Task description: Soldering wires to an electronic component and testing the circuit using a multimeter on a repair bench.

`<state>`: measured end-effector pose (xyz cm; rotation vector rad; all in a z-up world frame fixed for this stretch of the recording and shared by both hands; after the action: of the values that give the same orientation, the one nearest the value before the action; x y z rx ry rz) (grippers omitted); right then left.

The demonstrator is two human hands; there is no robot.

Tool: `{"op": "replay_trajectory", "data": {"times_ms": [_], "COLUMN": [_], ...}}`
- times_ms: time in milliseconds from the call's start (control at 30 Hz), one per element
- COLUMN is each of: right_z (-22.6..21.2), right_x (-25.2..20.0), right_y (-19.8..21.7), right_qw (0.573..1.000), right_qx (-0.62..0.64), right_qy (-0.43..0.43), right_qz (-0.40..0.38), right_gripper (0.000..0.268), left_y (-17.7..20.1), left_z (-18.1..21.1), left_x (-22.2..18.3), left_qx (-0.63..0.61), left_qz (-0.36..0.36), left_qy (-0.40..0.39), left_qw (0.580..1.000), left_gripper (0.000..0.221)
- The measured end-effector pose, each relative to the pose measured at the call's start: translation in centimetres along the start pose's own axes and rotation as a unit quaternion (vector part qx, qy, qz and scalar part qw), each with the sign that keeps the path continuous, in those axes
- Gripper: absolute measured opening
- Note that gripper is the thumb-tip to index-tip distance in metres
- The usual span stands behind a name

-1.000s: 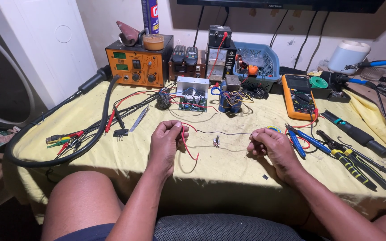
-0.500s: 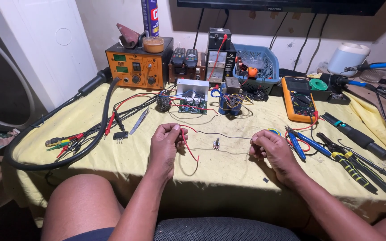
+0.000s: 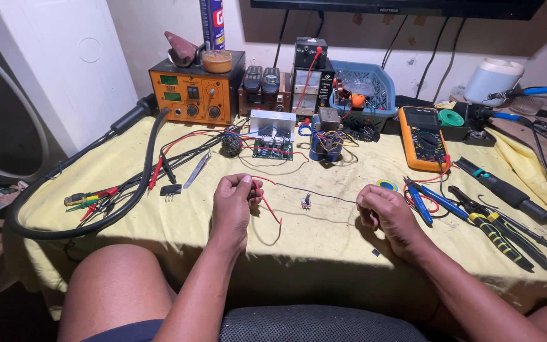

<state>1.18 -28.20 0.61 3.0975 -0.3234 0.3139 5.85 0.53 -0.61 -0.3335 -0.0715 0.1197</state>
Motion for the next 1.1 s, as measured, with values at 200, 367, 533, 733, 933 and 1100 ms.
{"op": "replay_trajectory", "data": {"times_ms": [200,367,533,733,933,1100], "right_z": [-0.4,-1.1,-5.9,-14.4,-15.2,-12.0], "right_x": [-0.3,-0.9,-1.9,-5.0,-7.2,-7.3], "right_y": [-0.3,-0.7,-2.1,-6.9,-10.2,-7.1], "right_qw": [1.000,1.000,1.000,0.992,0.992,0.992], "right_qx": [0.007,0.021,-0.003,-0.046,-0.005,0.087], "right_qy": [0.002,-0.004,-0.012,0.104,0.044,-0.022], "right_qz": [-0.002,-0.003,-0.005,-0.058,-0.118,-0.083], "right_gripper": [0.014,0.015,0.036,0.042,0.060,0.033], "left_y": [-0.1,-0.3,-1.6,-5.4,-8.5,-7.5], "left_z": [0.6,1.3,3.3,5.4,9.0,9.7], "left_x": [-0.6,-1.3,-2.5,-4.3,-8.2,-9.1], "left_qx": [0.009,0.014,0.000,-0.041,0.058,0.129], "left_qz": [-0.002,-0.024,-0.082,-0.161,-0.110,-0.059], "left_qy": [-0.009,-0.019,-0.021,-0.079,-0.124,-0.129], "left_qw": [1.000,0.999,0.996,0.983,0.984,0.981], "left_gripper": [0.013,0.015,0.020,0.021,0.013,0.014]}}
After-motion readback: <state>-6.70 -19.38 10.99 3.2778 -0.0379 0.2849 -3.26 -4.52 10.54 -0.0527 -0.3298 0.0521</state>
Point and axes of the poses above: each hand's wrist, its own x-axis towards the middle knuckle, its own y-axis out of the back of the hand, z = x × y, the point moved 5 cm from there along x, towards the middle knuckle, and after that the axes turned 8 degrees about x, right-handed, at the moved point
